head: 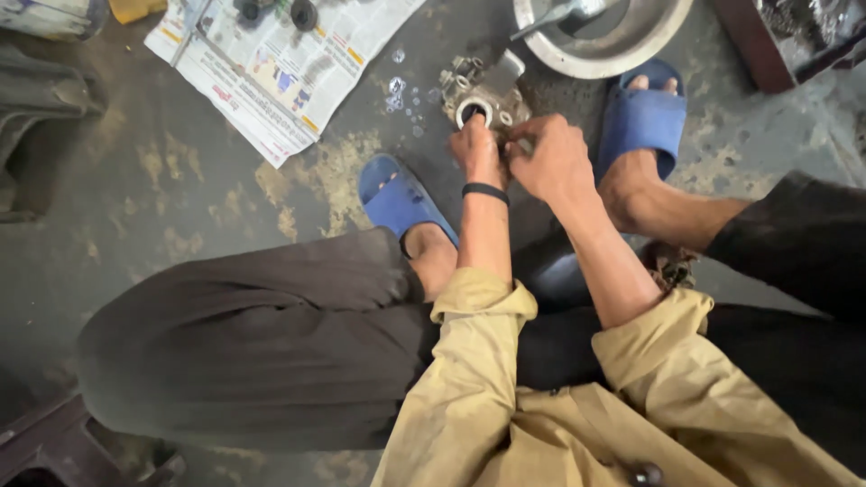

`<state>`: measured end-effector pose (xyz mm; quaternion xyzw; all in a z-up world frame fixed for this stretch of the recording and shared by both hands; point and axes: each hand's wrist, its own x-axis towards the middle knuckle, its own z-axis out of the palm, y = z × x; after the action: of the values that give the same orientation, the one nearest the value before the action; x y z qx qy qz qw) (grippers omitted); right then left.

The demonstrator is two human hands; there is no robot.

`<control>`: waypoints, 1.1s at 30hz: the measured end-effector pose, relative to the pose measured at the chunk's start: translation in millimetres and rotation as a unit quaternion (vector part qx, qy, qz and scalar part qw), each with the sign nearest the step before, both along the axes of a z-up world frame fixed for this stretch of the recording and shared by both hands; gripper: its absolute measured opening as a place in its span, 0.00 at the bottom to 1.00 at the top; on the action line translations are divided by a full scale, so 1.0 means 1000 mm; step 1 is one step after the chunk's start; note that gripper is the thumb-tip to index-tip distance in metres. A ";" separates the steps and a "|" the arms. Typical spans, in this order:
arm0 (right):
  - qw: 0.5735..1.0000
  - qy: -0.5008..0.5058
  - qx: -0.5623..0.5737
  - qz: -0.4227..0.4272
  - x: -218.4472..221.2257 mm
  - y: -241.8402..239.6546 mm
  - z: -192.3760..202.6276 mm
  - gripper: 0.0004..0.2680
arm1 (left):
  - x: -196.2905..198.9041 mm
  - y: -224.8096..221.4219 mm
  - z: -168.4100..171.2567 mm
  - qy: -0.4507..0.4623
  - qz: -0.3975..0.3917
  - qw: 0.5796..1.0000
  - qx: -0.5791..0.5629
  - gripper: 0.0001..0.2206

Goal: Cleaning and inspecting motorcycle engine cylinder head and valve components in a workshop environment.

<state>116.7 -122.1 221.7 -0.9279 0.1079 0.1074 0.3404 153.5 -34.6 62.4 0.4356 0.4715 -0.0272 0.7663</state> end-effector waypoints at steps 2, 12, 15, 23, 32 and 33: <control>0.998 0.011 0.007 -0.054 -0.006 0.016 0.009 0.08 | 0.001 0.002 -0.016 0.000 -0.023 0.999 0.036 0.12; 0.959 0.024 0.208 -0.190 -0.009 0.018 -0.035 0.10 | 0.009 0.002 -0.014 -0.027 0.025 0.999 0.003 0.11; 0.994 0.048 0.095 -0.007 0.008 -0.004 -0.005 0.10 | 0.003 0.002 -0.017 -0.053 0.045 0.998 -0.013 0.10; 0.986 -0.077 0.111 -0.093 -0.015 0.022 -0.035 0.09 | -0.005 0.006 -0.036 -0.005 -0.022 0.998 0.055 0.13; 0.959 -0.025 0.253 -0.125 0.003 0.008 -0.049 0.10 | 0.006 0.004 0.001 -0.033 0.076 0.993 -0.083 0.10; 0.987 -0.081 0.139 -0.010 0.000 0.002 -0.048 0.10 | 0.004 0.004 -0.004 -0.030 0.084 0.992 -0.085 0.10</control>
<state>117.1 -119.6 173.5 -0.8762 0.0734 0.0425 0.4744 157.4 -30.3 58.6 0.3285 0.4790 0.0104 0.8140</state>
